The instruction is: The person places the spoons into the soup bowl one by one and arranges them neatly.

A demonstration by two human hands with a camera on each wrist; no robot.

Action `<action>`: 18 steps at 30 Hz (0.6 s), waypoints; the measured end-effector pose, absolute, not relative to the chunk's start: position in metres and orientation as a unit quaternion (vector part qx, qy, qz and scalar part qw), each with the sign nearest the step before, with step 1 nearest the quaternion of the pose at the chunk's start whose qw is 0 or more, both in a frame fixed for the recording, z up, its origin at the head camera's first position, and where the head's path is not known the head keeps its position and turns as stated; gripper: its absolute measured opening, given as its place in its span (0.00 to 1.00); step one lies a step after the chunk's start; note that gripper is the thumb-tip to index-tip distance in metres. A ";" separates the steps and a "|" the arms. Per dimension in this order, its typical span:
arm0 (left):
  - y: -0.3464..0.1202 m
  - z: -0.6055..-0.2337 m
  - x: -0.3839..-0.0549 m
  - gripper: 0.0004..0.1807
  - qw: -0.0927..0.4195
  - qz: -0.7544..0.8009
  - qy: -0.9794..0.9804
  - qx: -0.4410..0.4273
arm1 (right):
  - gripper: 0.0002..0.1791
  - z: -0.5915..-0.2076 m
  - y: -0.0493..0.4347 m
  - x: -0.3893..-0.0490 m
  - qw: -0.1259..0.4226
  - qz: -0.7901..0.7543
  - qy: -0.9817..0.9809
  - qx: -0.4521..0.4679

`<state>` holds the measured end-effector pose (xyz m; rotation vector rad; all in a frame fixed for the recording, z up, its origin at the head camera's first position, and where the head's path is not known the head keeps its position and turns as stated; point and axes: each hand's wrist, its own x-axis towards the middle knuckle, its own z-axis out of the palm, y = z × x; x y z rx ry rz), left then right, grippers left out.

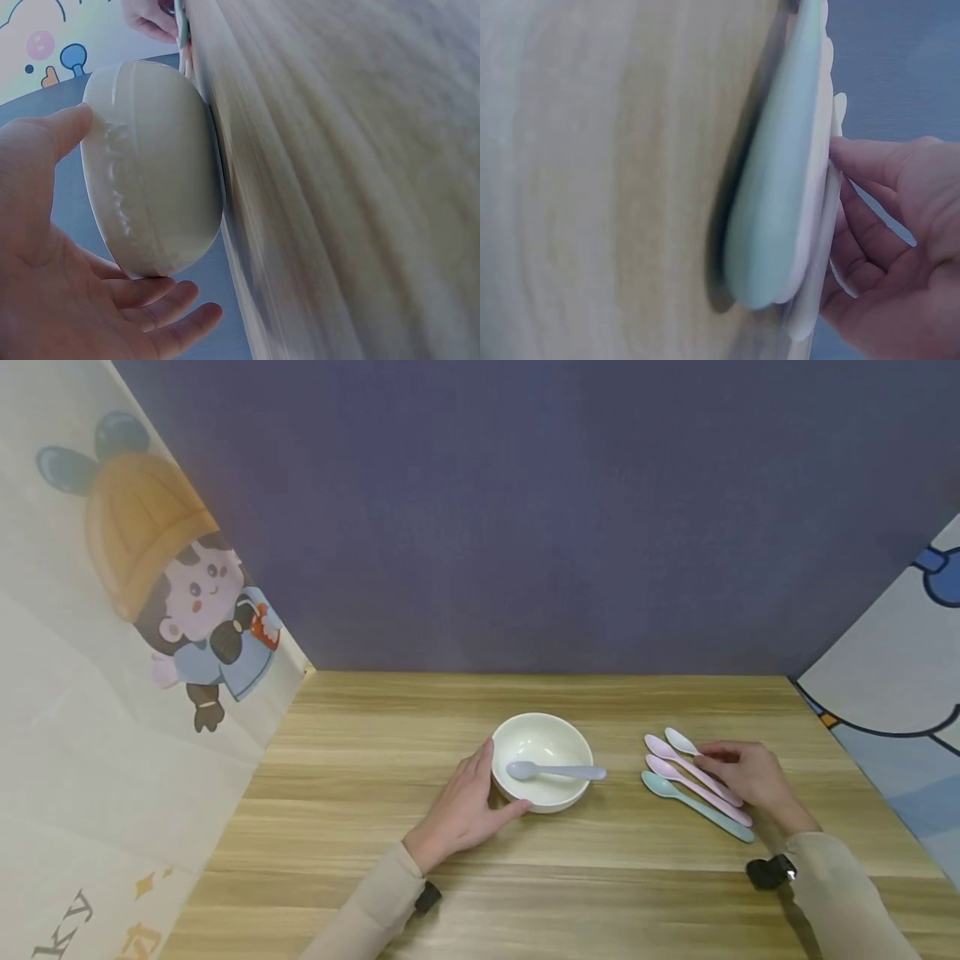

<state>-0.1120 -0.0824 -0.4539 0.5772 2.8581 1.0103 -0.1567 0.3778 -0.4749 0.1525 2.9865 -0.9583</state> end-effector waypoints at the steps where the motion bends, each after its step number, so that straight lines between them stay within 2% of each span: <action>1: -0.082 -0.454 -0.112 0.63 0.029 0.326 0.926 0.186 | 0.22 -0.474 0.378 -0.156 0.000 -0.305 0.951 0.046; 18: -0.083 -0.456 -0.114 0.64 0.026 0.318 0.929 0.189 | 0.21 -0.470 0.374 -0.155 0.006 -0.301 0.952 0.055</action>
